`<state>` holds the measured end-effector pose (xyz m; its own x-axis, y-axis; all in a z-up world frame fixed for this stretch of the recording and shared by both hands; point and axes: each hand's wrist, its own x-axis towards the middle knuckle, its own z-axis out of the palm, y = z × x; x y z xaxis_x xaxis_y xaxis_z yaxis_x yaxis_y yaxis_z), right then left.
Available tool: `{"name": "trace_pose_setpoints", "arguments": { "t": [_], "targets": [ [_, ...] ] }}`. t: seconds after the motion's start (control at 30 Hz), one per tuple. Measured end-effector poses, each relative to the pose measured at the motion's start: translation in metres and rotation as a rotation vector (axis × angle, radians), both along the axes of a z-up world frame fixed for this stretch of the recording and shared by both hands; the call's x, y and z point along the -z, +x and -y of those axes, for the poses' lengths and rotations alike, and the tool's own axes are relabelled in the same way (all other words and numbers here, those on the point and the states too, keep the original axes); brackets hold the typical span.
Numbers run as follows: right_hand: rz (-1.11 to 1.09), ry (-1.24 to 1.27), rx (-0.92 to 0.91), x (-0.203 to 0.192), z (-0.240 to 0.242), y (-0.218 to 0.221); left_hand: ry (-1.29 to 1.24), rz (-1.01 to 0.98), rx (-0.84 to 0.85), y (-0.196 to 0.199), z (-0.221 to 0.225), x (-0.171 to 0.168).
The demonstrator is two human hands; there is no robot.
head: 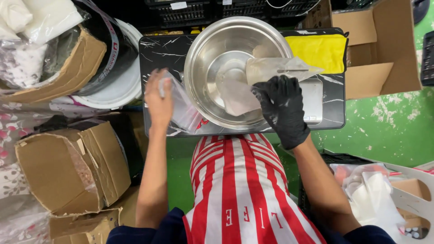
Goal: Bagging and weighing white powder from a large bowl into small plastic bags using a spoon and a digital scale.
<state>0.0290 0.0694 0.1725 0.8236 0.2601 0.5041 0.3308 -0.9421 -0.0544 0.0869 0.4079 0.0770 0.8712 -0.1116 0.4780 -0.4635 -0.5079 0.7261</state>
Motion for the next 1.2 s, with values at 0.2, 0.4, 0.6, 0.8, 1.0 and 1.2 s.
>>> {"name": "trace_pose_setpoints", "arguments": {
  "t": [0.2,0.4,0.6,0.8,1.0,1.2],
  "targets": [
    [-0.109,0.164,-0.327,-0.060,-0.042,0.082,0.518,-0.698,-0.485,-0.025,-0.050,0.108],
    [-0.179,0.574,-0.383,-0.002,-0.126,0.220,0.672,-0.650,-0.517,-0.011,-0.064,0.137],
    [-0.123,0.511,-0.463,0.095,-0.217,0.297,0.696,-0.689,-0.449,0.000,-0.070,0.142],
    [-0.137,0.358,-0.326,0.172,-0.225,0.332,0.388,-0.804,-0.369,-0.015,-0.074,0.121],
    [-0.325,0.922,-0.319,0.090,-0.183,0.261,-0.107,-0.542,-0.292,-0.047,-0.098,0.041],
    [-0.757,1.737,-0.720,0.076,-0.144,0.114,-0.505,-0.620,-0.328,-0.050,-0.087,-0.064]
  ]
}}
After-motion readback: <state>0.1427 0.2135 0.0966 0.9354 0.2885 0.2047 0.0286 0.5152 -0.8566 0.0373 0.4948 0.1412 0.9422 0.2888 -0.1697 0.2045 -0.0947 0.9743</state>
